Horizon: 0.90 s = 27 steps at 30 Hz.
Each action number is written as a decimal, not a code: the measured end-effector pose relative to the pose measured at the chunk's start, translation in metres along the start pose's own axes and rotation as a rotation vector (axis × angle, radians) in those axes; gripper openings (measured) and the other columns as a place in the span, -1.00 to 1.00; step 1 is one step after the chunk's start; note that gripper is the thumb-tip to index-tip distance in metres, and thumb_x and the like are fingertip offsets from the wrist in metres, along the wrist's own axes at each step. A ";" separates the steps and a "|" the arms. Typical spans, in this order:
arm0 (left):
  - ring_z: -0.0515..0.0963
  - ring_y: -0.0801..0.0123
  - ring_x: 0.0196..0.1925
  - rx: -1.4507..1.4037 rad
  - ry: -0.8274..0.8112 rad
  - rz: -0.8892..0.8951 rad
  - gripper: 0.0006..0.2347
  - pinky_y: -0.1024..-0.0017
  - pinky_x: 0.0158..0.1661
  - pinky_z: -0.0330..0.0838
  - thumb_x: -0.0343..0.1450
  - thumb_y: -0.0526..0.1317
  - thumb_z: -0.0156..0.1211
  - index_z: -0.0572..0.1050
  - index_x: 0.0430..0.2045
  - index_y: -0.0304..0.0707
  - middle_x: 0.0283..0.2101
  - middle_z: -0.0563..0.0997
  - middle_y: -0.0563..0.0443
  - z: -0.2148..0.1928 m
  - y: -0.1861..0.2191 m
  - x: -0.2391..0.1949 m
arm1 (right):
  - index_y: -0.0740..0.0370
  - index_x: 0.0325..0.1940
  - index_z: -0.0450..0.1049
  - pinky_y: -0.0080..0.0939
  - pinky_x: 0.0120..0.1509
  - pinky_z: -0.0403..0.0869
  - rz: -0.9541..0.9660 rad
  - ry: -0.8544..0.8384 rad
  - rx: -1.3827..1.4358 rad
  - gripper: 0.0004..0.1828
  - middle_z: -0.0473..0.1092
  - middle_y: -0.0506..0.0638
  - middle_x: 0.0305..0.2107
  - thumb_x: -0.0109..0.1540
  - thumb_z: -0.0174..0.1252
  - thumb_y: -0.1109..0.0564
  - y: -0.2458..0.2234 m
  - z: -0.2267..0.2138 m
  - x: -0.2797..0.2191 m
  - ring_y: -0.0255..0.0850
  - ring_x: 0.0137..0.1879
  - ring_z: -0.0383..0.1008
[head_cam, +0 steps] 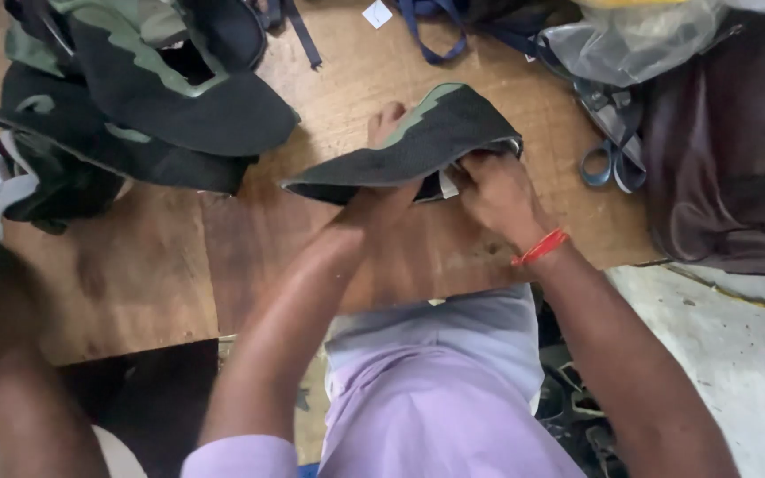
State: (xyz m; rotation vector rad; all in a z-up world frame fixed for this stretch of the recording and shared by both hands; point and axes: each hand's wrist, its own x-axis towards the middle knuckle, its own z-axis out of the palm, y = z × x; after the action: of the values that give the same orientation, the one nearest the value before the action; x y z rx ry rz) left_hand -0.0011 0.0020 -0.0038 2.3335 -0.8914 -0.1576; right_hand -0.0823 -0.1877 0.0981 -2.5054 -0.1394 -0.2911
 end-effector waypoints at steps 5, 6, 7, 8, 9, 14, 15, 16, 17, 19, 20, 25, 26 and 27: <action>0.45 -0.06 -0.05 -0.032 -0.062 -0.031 -0.74 0.11 -0.09 0.35 0.35 -0.15 0.18 0.57 -0.10 -0.04 -0.06 0.56 -0.06 0.022 -0.056 -0.033 | 0.23 -0.09 0.59 0.21 -0.07 0.48 0.005 -0.098 -0.101 -0.81 0.51 0.27 -0.31 0.23 0.25 0.17 0.014 0.017 -0.017 0.27 -0.16 0.51; 0.46 -0.05 -0.05 -0.036 -0.071 -0.029 -0.74 0.11 -0.08 0.35 0.35 -0.15 0.18 0.57 -0.10 -0.04 -0.06 0.56 -0.06 0.029 -0.075 -0.039 | 0.24 -0.09 0.59 0.18 -0.05 0.50 -0.057 -0.030 -0.073 -0.79 0.51 0.26 -0.27 0.20 0.24 0.17 0.016 0.018 -0.018 0.26 -0.13 0.52; 0.46 -0.05 -0.05 -0.039 -0.081 -0.026 -0.74 0.12 -0.08 0.35 0.35 -0.15 0.17 0.57 -0.10 -0.05 -0.06 0.56 -0.06 0.031 -0.078 -0.040 | 0.24 -0.09 0.59 0.18 -0.05 0.50 -0.055 -0.024 -0.074 -0.79 0.51 0.26 -0.27 0.20 0.24 0.17 0.014 0.019 -0.014 0.26 -0.13 0.52; 0.46 -0.04 -0.04 -0.049 -0.097 -0.027 -0.74 0.12 -0.08 0.36 0.35 -0.16 0.17 0.57 -0.10 -0.05 -0.06 0.56 -0.07 0.036 -0.080 -0.045 | 0.26 -0.03 0.57 0.17 -0.02 0.49 -0.102 0.034 -0.075 -0.70 0.51 0.27 -0.21 0.16 0.24 0.18 0.012 0.019 -0.015 0.26 -0.07 0.50; 0.47 -0.04 -0.04 -0.059 -0.113 -0.028 -0.74 0.13 -0.07 0.36 0.36 -0.16 0.17 0.57 -0.09 -0.06 -0.06 0.56 -0.07 0.041 -0.083 -0.051 | 0.29 0.03 0.54 0.16 0.02 0.49 -0.148 0.092 -0.076 -0.61 0.51 0.28 -0.14 0.11 0.23 0.18 0.009 0.020 -0.016 0.27 -0.02 0.49; 0.48 -0.01 -0.03 -0.092 -0.173 -0.051 -0.75 0.14 -0.05 0.36 0.37 -0.17 0.15 0.57 -0.09 -0.08 -0.06 0.57 -0.08 0.041 -0.084 -0.074 | 0.20 -0.02 0.57 0.14 0.05 0.49 -0.049 -0.005 -0.154 -0.68 0.53 0.20 -0.13 0.13 0.24 0.18 0.007 0.020 -0.014 0.20 0.03 0.50; 0.48 0.00 -0.03 -0.096 -0.172 -0.056 -0.75 0.15 -0.05 0.37 0.37 -0.17 0.15 0.57 -0.09 -0.09 -0.06 0.57 -0.08 0.039 -0.085 -0.075 | 0.21 -0.05 0.58 0.16 -0.01 0.48 0.020 -0.079 -0.119 -0.68 0.53 0.22 -0.18 0.11 0.24 0.14 0.004 0.016 -0.010 0.22 -0.01 0.49; 0.49 0.00 -0.03 -0.103 -0.175 -0.060 -0.75 0.15 -0.04 0.37 0.37 -0.17 0.15 0.57 -0.09 -0.09 -0.06 0.57 -0.08 0.039 -0.087 -0.076 | 0.21 -0.05 0.58 0.16 -0.01 0.48 0.015 -0.080 -0.121 -0.68 0.53 0.22 -0.18 0.11 0.24 0.14 0.012 0.014 -0.013 0.22 -0.01 0.49; 0.49 0.01 -0.03 -0.110 -0.177 -0.064 -0.75 0.16 -0.04 0.37 0.37 -0.17 0.15 0.57 -0.09 -0.10 -0.06 0.58 -0.08 0.039 -0.088 -0.078 | 0.18 -0.05 0.59 0.16 0.01 0.48 -0.080 -0.117 -0.155 -0.70 0.52 0.22 -0.20 0.14 0.24 0.12 0.019 0.013 -0.015 0.20 -0.02 0.50; 0.50 0.02 -0.02 -0.122 -0.186 -0.075 -0.75 0.16 -0.03 0.37 0.38 -0.18 0.14 0.56 -0.08 -0.11 -0.05 0.58 -0.09 0.038 -0.091 -0.082 | 0.15 -0.04 0.61 0.16 0.03 0.48 -0.177 -0.155 -0.187 -0.72 0.52 0.21 -0.23 0.17 0.23 0.10 0.027 0.011 -0.017 0.19 -0.03 0.50; 0.50 0.03 -0.02 -0.124 -0.190 -0.073 -0.75 0.17 -0.03 0.37 0.38 -0.18 0.14 0.56 -0.08 -0.11 -0.05 0.58 -0.09 0.036 -0.095 -0.079 | 0.14 -0.05 0.62 0.17 -0.01 0.48 -0.205 -0.193 -0.172 -0.71 0.52 0.22 -0.25 0.16 0.23 0.09 0.027 0.010 -0.012 0.20 -0.07 0.50; 0.51 0.05 -0.01 -0.172 -0.243 -0.103 -0.75 0.19 -0.01 0.38 0.39 -0.19 0.13 0.56 -0.08 -0.14 -0.05 0.59 -0.10 0.041 -0.095 -0.098 | 0.15 0.01 0.60 0.14 0.16 0.48 -0.322 -0.246 -0.245 -0.70 0.52 0.20 -0.13 0.24 0.17 0.03 0.011 -0.003 -0.019 0.18 0.04 0.50; 0.52 0.06 -0.01 -0.169 -0.242 -0.102 -0.75 0.19 0.00 0.38 0.39 -0.19 0.12 0.56 -0.08 -0.14 -0.05 0.59 -0.10 0.036 -0.098 -0.093 | 0.17 0.07 0.56 0.12 0.25 0.43 -0.388 -0.312 -0.331 -0.62 0.51 0.21 -0.04 0.25 0.12 -0.03 0.007 -0.007 -0.014 0.16 0.15 0.47; 0.52 0.06 -0.01 -0.167 -0.241 -0.101 -0.75 0.19 0.00 0.38 0.40 -0.19 0.12 0.56 -0.07 -0.15 -0.05 0.59 -0.10 0.030 -0.101 -0.088 | 0.20 0.13 0.53 0.11 0.34 0.37 -0.452 -0.378 -0.419 -0.54 0.49 0.22 0.05 0.26 0.08 -0.09 0.003 -0.011 -0.009 0.13 0.25 0.44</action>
State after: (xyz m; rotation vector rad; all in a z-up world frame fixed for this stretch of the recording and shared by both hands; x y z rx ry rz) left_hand -0.0214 0.1004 -0.0968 2.2342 -0.8383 -0.5446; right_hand -0.0928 -0.1967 0.1028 -2.8979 -0.8853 -0.0173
